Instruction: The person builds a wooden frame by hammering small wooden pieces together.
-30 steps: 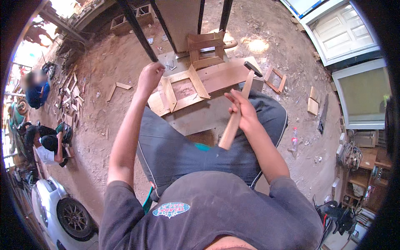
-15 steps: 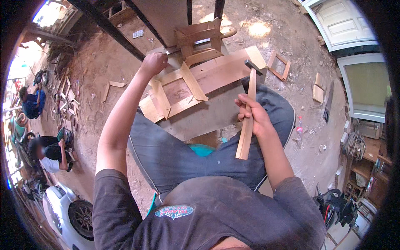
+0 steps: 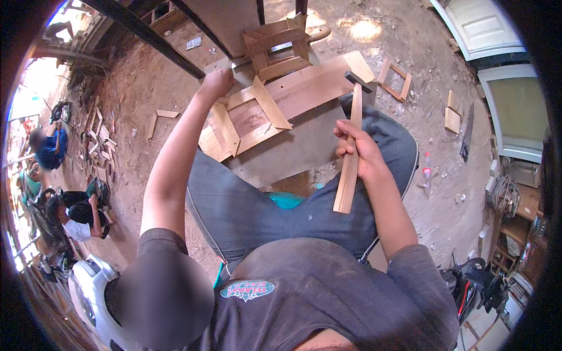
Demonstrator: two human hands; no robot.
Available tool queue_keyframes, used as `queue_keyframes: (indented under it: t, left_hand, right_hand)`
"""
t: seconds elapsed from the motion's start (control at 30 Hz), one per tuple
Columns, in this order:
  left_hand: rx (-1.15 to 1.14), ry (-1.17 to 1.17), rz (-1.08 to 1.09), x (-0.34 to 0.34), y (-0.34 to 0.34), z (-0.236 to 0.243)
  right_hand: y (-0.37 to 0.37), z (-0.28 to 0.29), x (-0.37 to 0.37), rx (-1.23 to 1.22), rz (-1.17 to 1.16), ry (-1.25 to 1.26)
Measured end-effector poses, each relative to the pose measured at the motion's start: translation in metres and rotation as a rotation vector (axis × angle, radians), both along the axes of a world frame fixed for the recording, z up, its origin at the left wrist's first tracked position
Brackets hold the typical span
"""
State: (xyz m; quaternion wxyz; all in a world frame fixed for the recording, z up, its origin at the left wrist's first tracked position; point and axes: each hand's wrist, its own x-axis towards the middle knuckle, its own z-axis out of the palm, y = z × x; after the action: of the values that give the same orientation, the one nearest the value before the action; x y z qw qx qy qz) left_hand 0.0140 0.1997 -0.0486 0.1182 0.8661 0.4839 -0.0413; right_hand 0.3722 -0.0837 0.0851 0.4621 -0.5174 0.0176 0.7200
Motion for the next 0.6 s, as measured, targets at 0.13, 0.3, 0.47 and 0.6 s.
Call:
queue_keyframes:
  t: [0.13, 0.3, 0.47, 0.6]
  left_hand:
    - [-0.025, 0.085, 0.091, 0.006, 0.000, -0.004]
    - [-0.033, 0.078, 0.171, 0.018, -0.014, 0.003]
    - [-0.107, 0.095, 0.186, 0.020, -0.005, 0.003]
    - [-0.101, 0.130, 0.114, 0.003, 0.005, -0.006]
  right_hand:
    - [-0.001, 0.001, -0.004, 0.034, 0.017, -0.043]
    - [0.000, 0.005, -0.005, 0.031, 0.025, -0.052]
    - [-0.001, 0.000, -0.003, 0.057, 0.048, 0.004]
    - [0.002, 0.008, -0.009, 0.039, 0.042, 0.006]
